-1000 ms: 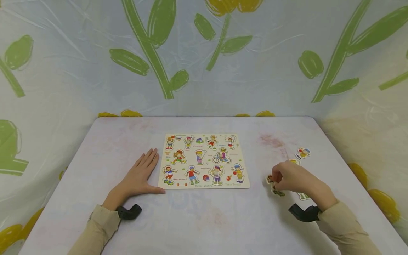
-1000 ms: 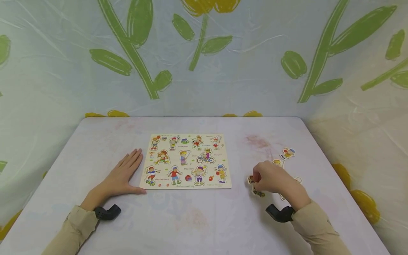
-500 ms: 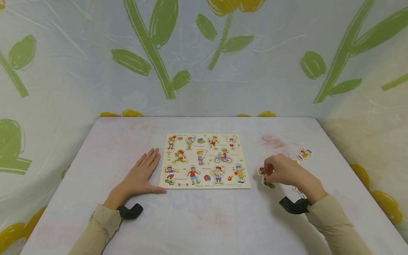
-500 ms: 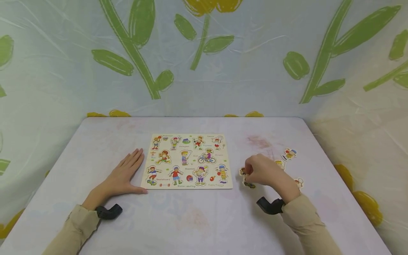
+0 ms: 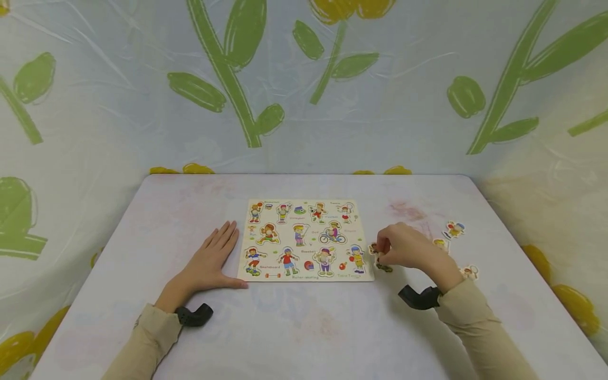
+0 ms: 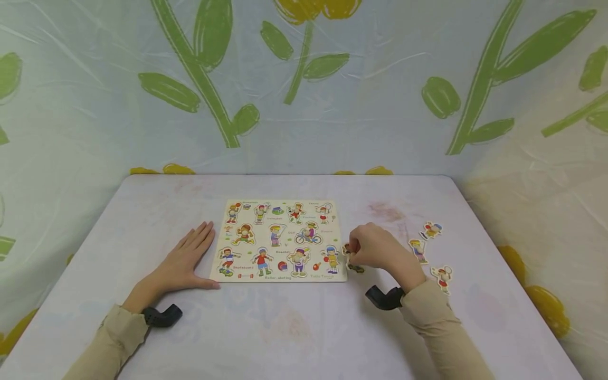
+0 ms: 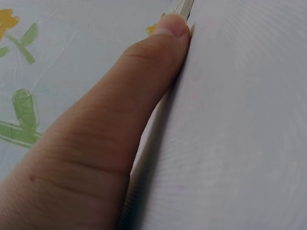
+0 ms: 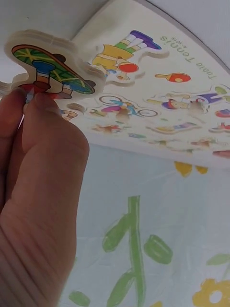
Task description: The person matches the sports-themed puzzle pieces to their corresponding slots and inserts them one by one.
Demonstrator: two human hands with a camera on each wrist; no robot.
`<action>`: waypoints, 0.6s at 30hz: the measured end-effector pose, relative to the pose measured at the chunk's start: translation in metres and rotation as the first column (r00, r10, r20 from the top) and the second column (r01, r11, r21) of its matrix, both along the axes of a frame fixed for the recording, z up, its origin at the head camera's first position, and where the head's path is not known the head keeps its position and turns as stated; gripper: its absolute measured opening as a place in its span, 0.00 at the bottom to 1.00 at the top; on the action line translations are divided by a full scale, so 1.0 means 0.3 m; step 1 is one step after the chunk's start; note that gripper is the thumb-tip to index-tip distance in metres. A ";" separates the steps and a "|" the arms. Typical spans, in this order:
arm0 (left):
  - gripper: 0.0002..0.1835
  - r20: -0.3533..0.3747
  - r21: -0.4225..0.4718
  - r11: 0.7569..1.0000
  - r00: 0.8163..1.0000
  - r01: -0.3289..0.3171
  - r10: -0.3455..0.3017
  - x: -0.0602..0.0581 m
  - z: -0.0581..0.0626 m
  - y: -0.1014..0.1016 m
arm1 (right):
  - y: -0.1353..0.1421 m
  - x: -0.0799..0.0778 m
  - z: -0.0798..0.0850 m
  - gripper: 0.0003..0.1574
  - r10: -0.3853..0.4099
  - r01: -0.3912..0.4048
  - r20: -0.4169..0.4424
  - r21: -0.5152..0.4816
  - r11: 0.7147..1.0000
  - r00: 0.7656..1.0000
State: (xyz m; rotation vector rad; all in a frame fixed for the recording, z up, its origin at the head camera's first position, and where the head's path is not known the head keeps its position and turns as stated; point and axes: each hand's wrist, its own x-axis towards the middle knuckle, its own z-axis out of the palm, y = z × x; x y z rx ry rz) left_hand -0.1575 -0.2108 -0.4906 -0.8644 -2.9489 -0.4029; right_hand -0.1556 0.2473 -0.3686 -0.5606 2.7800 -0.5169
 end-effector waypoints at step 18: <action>0.75 0.010 0.003 1.000 1.000 -0.002 0.002 0.000 0.002 -0.002 | -0.107 -0.065 0.014 0.05 0.043 -0.043 0.014 -0.004 0.999 0.999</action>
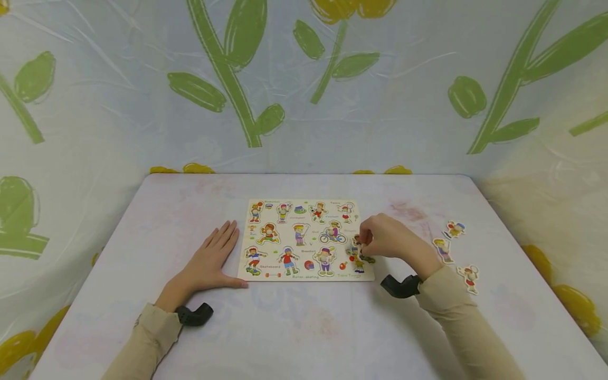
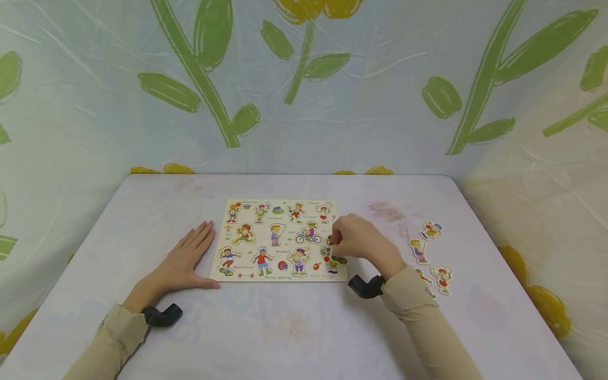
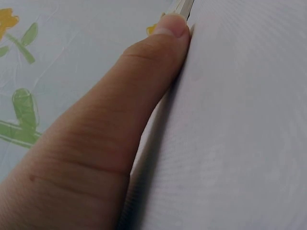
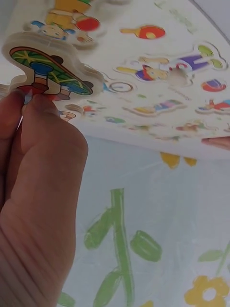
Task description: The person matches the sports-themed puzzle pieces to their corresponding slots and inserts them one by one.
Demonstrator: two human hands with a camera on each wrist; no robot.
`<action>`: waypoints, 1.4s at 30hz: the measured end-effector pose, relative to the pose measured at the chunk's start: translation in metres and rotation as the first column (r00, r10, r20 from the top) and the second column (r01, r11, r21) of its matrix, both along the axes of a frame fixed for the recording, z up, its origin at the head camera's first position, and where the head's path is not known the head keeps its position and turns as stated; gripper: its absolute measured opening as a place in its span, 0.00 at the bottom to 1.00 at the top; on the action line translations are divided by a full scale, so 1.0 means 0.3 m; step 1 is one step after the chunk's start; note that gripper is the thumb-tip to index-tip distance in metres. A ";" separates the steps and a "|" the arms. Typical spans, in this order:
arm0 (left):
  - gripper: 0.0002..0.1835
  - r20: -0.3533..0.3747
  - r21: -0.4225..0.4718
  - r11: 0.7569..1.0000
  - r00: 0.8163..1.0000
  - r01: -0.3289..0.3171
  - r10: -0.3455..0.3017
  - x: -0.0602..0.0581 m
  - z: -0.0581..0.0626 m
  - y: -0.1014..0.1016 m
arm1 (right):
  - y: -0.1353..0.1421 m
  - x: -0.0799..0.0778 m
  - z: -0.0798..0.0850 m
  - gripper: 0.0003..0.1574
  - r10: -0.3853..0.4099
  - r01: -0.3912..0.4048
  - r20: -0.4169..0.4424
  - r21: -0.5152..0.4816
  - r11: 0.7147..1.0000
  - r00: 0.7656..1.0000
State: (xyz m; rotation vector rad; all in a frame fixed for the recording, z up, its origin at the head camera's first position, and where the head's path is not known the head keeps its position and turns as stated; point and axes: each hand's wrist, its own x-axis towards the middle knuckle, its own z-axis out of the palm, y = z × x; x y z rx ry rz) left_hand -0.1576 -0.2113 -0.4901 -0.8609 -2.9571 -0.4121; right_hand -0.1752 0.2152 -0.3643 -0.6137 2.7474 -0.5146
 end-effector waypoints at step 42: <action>0.75 -0.015 0.004 1.000 1.000 0.006 -0.006 0.001 -0.004 -0.001 | -0.423 -0.033 0.016 0.12 0.176 -0.178 -0.076 -0.032 0.983 0.982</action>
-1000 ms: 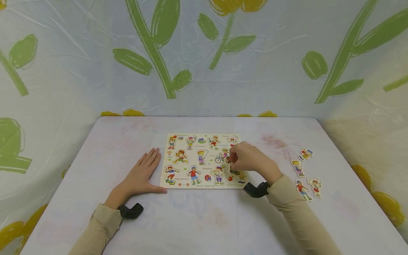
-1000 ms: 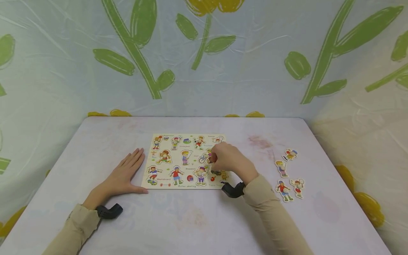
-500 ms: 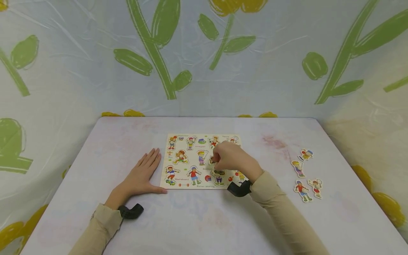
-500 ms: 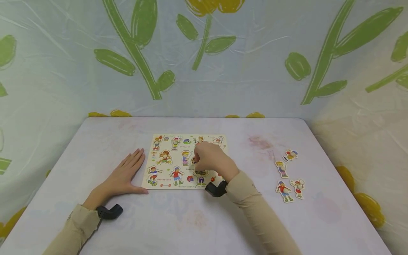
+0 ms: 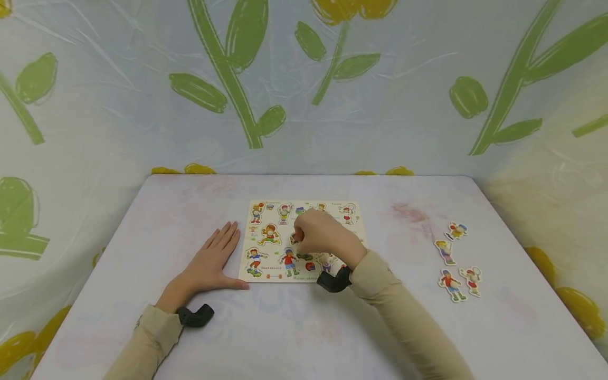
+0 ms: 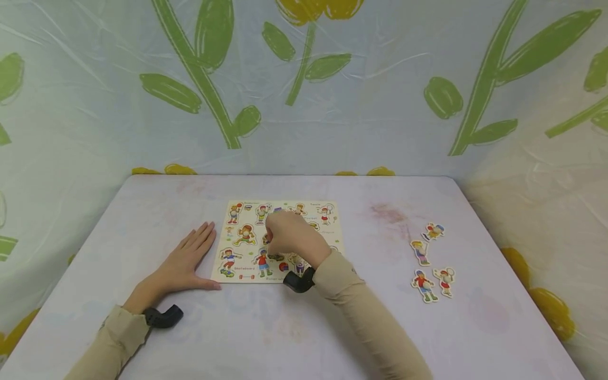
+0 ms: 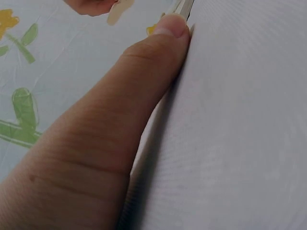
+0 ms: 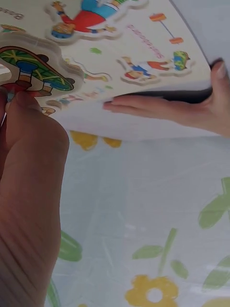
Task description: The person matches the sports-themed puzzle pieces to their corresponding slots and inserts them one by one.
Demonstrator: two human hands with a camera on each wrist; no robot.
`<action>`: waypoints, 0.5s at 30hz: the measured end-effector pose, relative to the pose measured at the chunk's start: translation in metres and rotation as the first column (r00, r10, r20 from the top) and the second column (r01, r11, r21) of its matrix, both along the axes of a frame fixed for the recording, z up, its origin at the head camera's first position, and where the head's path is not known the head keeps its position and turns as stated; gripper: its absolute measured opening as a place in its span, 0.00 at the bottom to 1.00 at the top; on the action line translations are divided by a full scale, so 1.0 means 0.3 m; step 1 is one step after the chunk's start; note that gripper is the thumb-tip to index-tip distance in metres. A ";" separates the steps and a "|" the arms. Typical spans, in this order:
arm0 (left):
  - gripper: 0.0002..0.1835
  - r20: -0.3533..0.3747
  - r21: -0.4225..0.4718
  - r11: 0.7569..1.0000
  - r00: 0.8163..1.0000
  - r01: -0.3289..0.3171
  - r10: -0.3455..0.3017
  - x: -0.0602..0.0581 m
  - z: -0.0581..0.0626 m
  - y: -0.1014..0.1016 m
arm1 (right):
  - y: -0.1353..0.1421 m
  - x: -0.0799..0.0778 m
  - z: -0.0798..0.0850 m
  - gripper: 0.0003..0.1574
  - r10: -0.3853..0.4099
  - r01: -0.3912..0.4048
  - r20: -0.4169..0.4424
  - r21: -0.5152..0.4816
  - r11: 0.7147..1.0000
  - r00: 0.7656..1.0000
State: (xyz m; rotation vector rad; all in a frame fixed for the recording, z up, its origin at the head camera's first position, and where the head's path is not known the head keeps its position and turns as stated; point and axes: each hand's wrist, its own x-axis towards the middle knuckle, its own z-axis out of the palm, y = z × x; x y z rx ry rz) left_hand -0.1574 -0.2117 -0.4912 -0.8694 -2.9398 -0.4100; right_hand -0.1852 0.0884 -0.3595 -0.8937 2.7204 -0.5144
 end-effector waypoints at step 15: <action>0.74 -0.020 0.028 0.999 1.000 0.020 -0.019 -0.003 -0.007 -0.003 | -0.182 0.001 -0.006 0.11 0.077 -0.078 0.026 0.036 0.996 0.997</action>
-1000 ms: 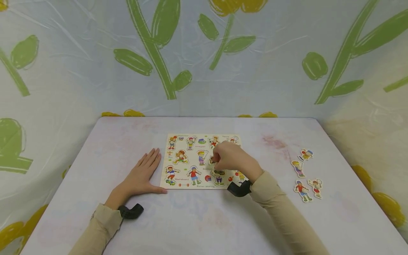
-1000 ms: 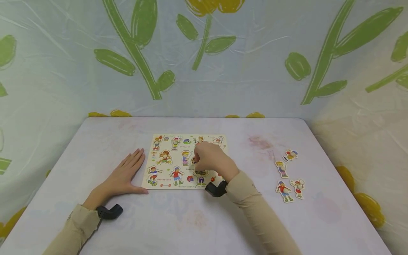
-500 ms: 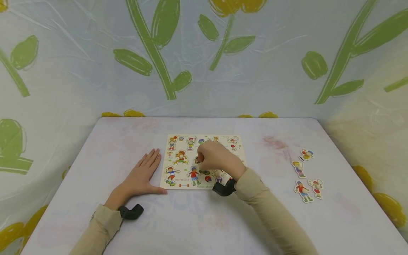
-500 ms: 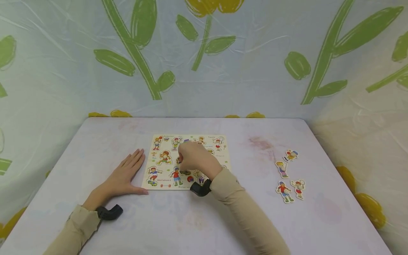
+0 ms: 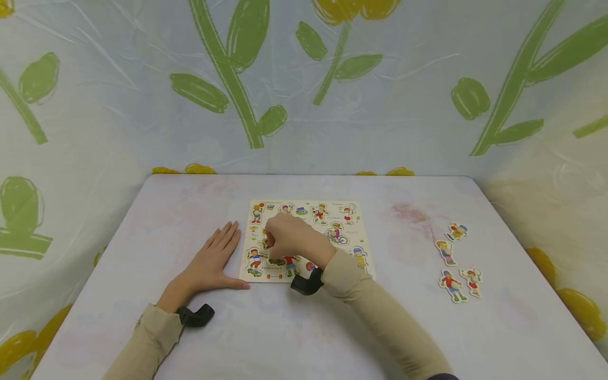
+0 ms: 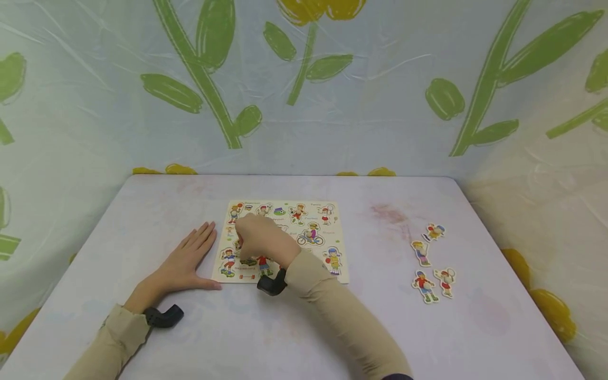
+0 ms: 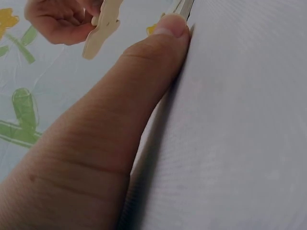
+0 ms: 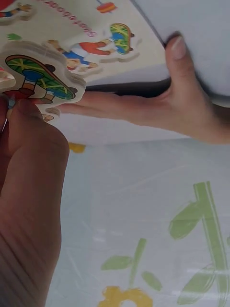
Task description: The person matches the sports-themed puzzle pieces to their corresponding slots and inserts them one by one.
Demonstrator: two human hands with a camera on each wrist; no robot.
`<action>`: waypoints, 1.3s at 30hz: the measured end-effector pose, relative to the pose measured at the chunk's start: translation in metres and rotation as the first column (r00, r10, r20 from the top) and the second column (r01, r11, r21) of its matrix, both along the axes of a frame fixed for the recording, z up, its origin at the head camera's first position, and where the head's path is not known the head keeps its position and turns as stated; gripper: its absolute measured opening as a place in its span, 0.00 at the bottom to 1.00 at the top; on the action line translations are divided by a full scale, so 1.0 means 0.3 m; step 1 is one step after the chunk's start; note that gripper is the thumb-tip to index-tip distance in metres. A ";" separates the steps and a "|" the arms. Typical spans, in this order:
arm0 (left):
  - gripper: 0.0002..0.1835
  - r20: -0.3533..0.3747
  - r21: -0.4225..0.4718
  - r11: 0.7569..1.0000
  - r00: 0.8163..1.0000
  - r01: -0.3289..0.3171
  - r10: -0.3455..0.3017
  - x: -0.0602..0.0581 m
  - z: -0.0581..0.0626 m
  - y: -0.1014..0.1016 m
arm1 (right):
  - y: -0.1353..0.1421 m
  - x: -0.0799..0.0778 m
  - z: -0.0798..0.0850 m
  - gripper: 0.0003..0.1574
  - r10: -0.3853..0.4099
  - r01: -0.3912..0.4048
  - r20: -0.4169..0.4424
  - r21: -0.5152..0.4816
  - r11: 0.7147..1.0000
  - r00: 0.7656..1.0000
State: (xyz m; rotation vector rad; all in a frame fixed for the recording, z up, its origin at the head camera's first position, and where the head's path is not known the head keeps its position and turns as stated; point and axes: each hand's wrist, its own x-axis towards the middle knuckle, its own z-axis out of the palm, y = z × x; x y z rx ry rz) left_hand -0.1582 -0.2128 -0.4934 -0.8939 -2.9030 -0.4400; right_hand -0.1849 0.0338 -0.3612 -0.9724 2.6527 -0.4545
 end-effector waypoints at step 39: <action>0.73 -0.002 -0.002 1.000 1.000 0.010 -0.010 -0.004 0.011 -0.008 | -0.171 -0.002 -0.145 0.17 -0.042 0.042 -0.004 0.068 0.997 0.999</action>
